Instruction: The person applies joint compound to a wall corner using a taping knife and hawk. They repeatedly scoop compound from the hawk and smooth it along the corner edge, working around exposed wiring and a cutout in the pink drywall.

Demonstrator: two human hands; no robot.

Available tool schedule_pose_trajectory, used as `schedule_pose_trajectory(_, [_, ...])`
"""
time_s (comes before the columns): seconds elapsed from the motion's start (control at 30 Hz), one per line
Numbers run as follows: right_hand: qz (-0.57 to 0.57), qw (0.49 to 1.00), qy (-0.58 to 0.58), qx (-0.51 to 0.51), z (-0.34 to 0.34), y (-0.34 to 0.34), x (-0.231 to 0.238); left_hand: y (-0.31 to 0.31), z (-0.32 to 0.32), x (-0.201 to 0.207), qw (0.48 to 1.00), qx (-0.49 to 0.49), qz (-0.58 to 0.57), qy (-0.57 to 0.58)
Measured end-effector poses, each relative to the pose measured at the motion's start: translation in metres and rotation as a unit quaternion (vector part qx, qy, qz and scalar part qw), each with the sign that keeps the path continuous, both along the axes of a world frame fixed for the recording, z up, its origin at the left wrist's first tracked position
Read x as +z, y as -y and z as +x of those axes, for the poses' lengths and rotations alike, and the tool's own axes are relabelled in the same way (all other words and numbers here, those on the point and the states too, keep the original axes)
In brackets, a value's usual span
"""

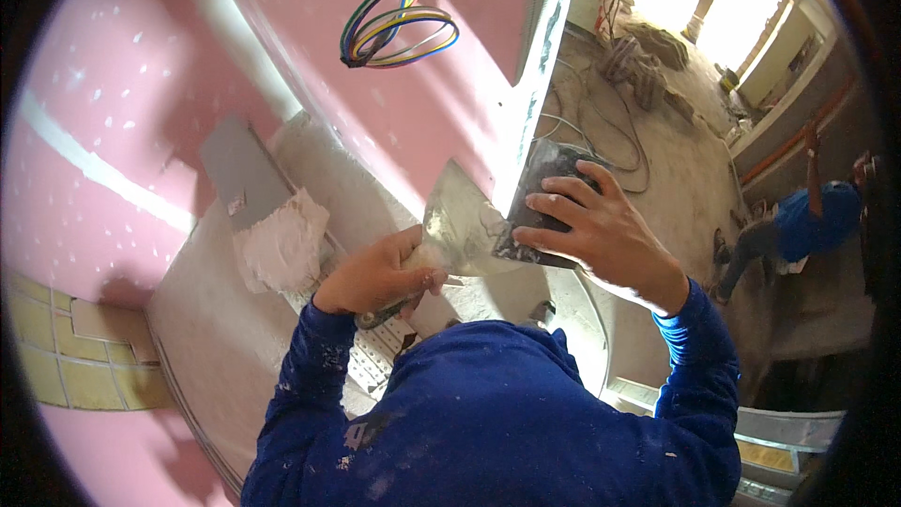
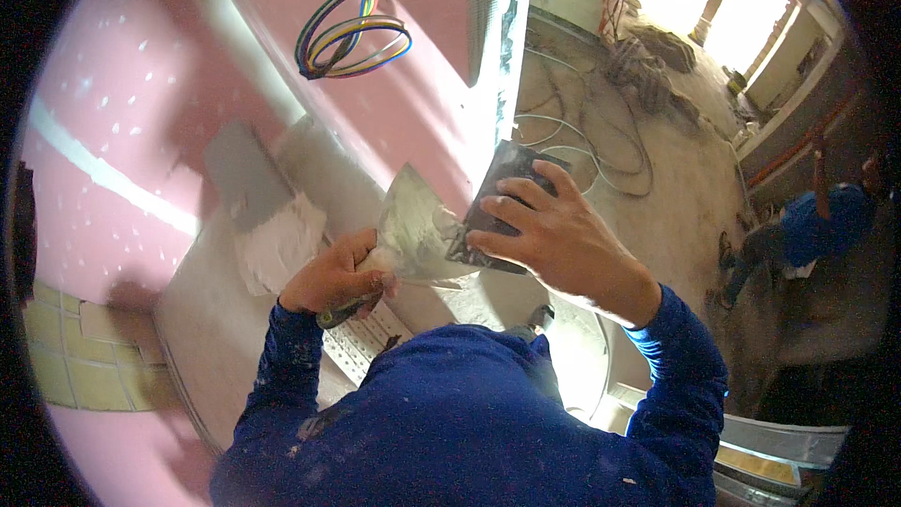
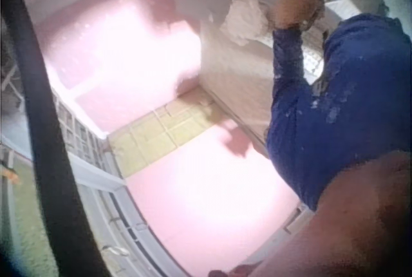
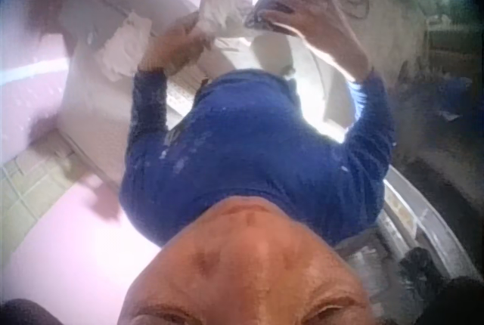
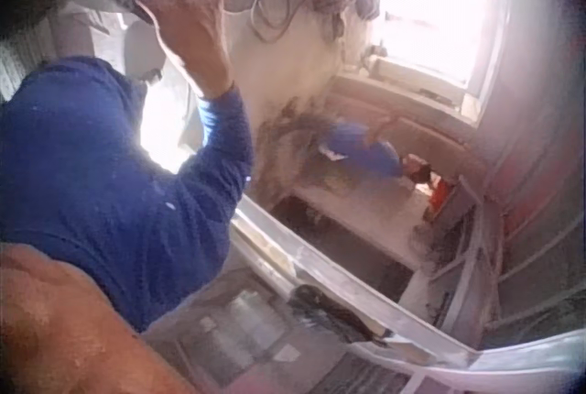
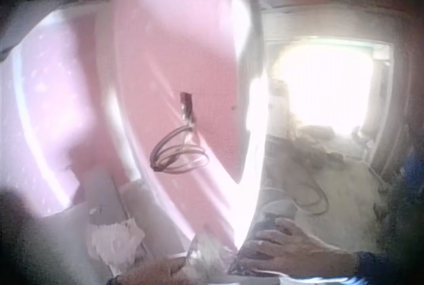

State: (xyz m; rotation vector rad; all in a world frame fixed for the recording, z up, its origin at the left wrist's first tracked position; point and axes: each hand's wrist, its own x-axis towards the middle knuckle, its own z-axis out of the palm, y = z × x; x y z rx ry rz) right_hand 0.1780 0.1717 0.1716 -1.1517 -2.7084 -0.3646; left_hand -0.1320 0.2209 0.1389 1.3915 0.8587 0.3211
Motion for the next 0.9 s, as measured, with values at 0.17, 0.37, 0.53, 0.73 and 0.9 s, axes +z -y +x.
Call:
schedule_pose_trajectory(0.17, [-0.215, 0.911, -0.341, -0.082, 0.048, -0.016, -0.012, 0.004, -0.022, -0.002, 0.982, 0.172, 0.019, 0.074])
schedule_pose_trajectory(0.37, [-0.238, 0.621, -0.744, -0.061, 0.078, -0.061, -0.007, 0.017, -0.053, -0.011, 0.981, 0.167, 0.006, 0.1])
schedule_pose_trajectory(0.53, [0.112, 0.876, -0.469, 0.018, 0.057, -0.084, 0.037, 0.027, -0.056, -0.013, 0.976, 0.195, -0.013, 0.1])
schedule_pose_trajectory(0.73, [0.299, 0.907, -0.281, -0.088, 0.021, -0.128, 0.037, 0.033, -0.066, -0.013, 0.971, 0.2, -0.008, 0.129])
schedule_pose_trajectory(0.9, [0.326, 0.885, -0.309, -0.123, 0.01, -0.151, 0.016, 0.042, -0.077, -0.018, 0.967, 0.234, -0.01, 0.102])
